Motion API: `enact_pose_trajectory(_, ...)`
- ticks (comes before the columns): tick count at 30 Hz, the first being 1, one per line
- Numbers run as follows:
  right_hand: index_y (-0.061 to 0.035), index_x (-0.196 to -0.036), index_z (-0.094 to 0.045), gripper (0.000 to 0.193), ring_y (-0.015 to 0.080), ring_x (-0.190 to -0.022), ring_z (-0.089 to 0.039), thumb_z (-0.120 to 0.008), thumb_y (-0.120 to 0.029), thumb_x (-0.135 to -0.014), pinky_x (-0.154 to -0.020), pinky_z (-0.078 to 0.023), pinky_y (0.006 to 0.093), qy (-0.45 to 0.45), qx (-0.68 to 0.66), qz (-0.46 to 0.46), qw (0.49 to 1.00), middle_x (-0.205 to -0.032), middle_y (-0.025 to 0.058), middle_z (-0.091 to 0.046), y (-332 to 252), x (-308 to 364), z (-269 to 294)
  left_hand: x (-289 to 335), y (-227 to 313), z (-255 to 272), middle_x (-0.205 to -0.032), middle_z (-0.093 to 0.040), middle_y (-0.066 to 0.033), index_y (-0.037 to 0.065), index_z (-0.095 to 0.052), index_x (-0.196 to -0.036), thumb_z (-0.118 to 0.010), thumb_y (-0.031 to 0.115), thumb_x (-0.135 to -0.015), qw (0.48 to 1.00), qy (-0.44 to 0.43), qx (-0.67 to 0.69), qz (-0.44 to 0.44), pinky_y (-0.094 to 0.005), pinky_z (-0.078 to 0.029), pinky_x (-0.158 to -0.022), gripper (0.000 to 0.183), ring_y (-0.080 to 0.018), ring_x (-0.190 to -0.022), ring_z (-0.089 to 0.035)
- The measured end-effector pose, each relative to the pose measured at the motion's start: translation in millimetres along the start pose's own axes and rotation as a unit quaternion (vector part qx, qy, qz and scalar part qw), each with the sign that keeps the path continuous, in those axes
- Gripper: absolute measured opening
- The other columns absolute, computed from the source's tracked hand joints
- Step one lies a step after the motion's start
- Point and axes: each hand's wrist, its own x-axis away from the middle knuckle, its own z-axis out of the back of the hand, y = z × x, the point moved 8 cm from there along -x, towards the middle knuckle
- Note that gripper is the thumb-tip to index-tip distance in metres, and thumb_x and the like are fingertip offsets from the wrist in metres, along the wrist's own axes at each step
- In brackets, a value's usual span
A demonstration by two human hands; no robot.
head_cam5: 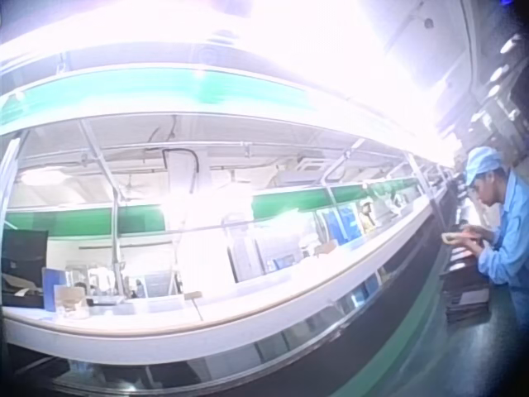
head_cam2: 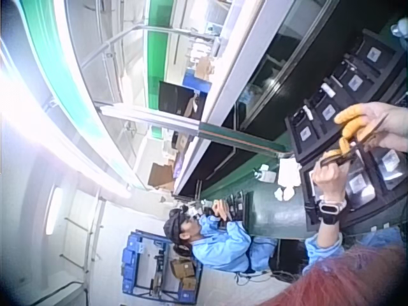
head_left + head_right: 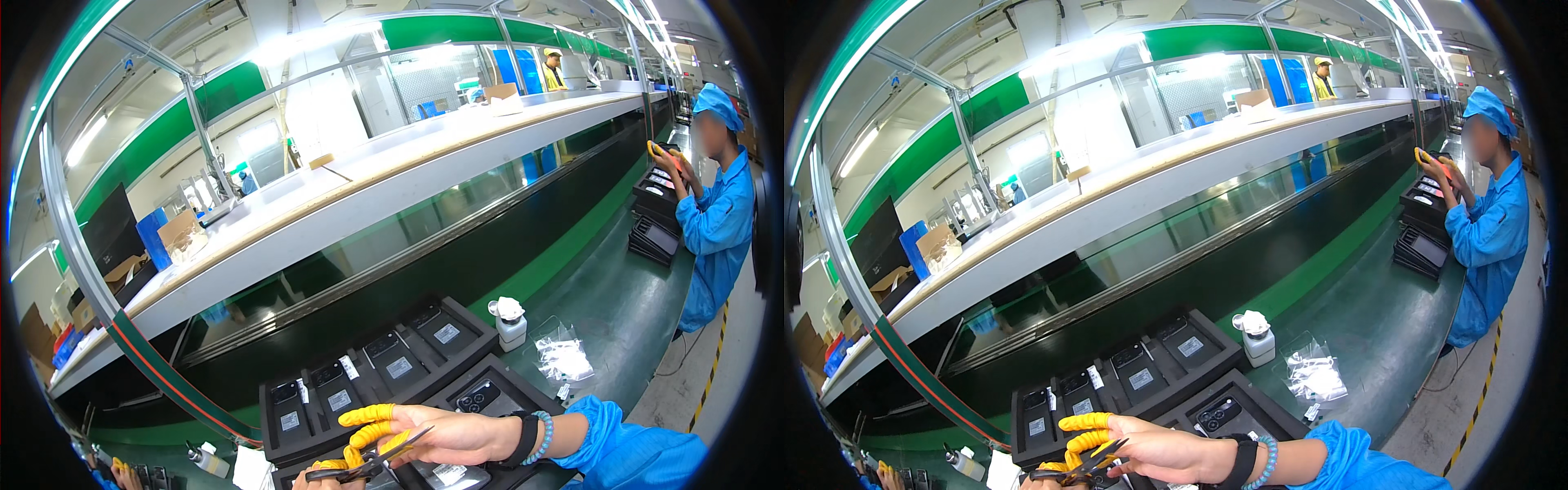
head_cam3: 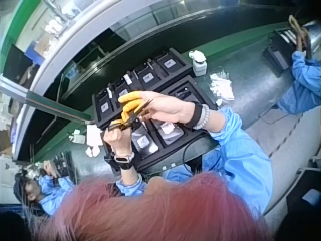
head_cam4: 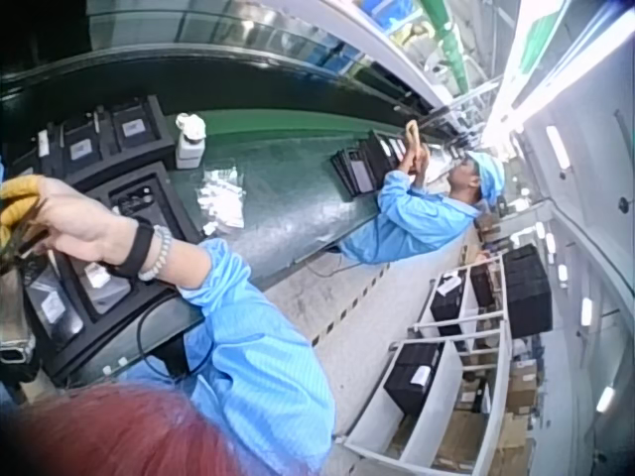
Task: The recorder is assembling small electronic components on a production line.
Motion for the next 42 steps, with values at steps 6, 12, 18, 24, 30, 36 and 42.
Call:
enact_pose_trajectory(6,-0.0127,-0.139,-0.030,0.060,0.0172,-0.118,-0.043,-0.045,-0.046,-0.090,-0.092,-0.037,0.0302,-0.014,-0.011,0.005,1.000,-0.128,0.0075,-0.046,0.2,-1.6,-1.1,1.1,-1.0,-1.7,-0.054,-0.052,-0.0081,0.007,-0.053,-0.060,-0.067,0.007,-0.070,1.000,0.004,0.017,0.009,-0.0365,-0.039,-0.045,0.018,-0.0281,-0.045,-0.050)
enact_pose_trajectory(12,-0.0122,-0.139,-0.029,0.061,0.0170,-0.118,-0.042,-0.045,-0.045,-0.091,-0.092,-0.036,0.0299,-0.007,-0.006,0.006,1.000,-0.129,0.0073,-0.045,1.4,-3.5,-1.4,-0.4,-2.1,-0.6,-0.052,-0.050,-0.0094,0.007,-0.050,-0.057,-0.066,0.006,-0.071,1.000,0.010,0.015,0.021,-0.0375,-0.038,-0.043,0.021,-0.0285,-0.044,-0.049)
enact_pose_trajectory(18,-0.0113,-0.138,-0.030,0.057,0.0159,-0.117,-0.043,-0.046,-0.040,-0.092,-0.092,-0.037,0.0295,-0.014,0.026,0.013,0.999,-0.127,0.0065,-0.046,-8.5,-1.6,-5.3,0.6,-2.2,-5.3,-0.051,-0.051,-0.0107,0.005,-0.054,-0.060,-0.067,0.005,-0.067,0.998,-0.012,0.041,0.041,-0.0382,-0.039,-0.044,0.015,-0.0295,-0.044,-0.049)
enact_pose_trajectory(24,-0.0134,-0.136,-0.035,0.044,0.0166,-0.113,-0.047,-0.045,-0.010,-0.093,-0.083,-0.041,0.0242,0.033,-0.005,-0.018,0.999,-0.126,0.0085,-0.047,-6.5,-5.6,3.4,3.2,-9.1,-24.0,-0.065,-0.055,-0.0159,0.000,-0.058,-0.075,-0.063,0.001,-0.061,0.964,-0.087,0.203,0.149,-0.0379,-0.042,-0.054,0.015,-0.0338,-0.060,-0.054)
enact_pose_trajectory(30,-0.0100,-0.138,-0.029,0.051,0.0191,-0.121,-0.040,-0.048,-0.022,-0.092,-0.095,-0.036,0.0328,0.005,0.050,-0.040,0.998,-0.132,0.0082,-0.040,-1.1,-7.0,-2.1,4.4,-6.6,-28.1,-0.078,-0.052,-0.0140,-0.002,-0.056,-0.090,-0.069,0.002,-0.062,0.949,-0.069,0.259,0.165,-0.0347,-0.044,-0.062,0.031,-0.0289,-0.071,-0.054)
enact_pose_trajectory(36,-0.0076,-0.137,-0.027,0.057,0.0164,-0.120,-0.040,-0.053,-0.016,-0.087,-0.099,-0.034,0.0305,0.042,0.086,-0.048,0.994,-0.128,0.0085,-0.041,17.1,-18.7,5.9,7.3,-15.0,-31.1,-0.102,-0.054,-0.0143,-0.001,-0.052,-0.106,-0.075,0.002,-0.063,0.938,-0.090,0.260,0.209,-0.0342,-0.044,-0.080,0.049,-0.0252,-0.091,-0.055)
enact_pose_trajectory(42,-0.0069,-0.135,-0.030,0.054,0.0168,-0.120,-0.040,-0.054,-0.013,-0.087,-0.099,-0.033,0.0291,0.035,0.123,-0.018,0.992,-0.127,0.0091,-0.041,17.5,-26.5,2.9,4.0,-18.8,-18.2,-0.101,-0.055,-0.0126,-0.001,-0.051,-0.109,-0.077,0.001,-0.062,0.933,-0.019,0.263,0.244,-0.0329,-0.045,-0.081,0.054,-0.0230,-0.090,-0.056)
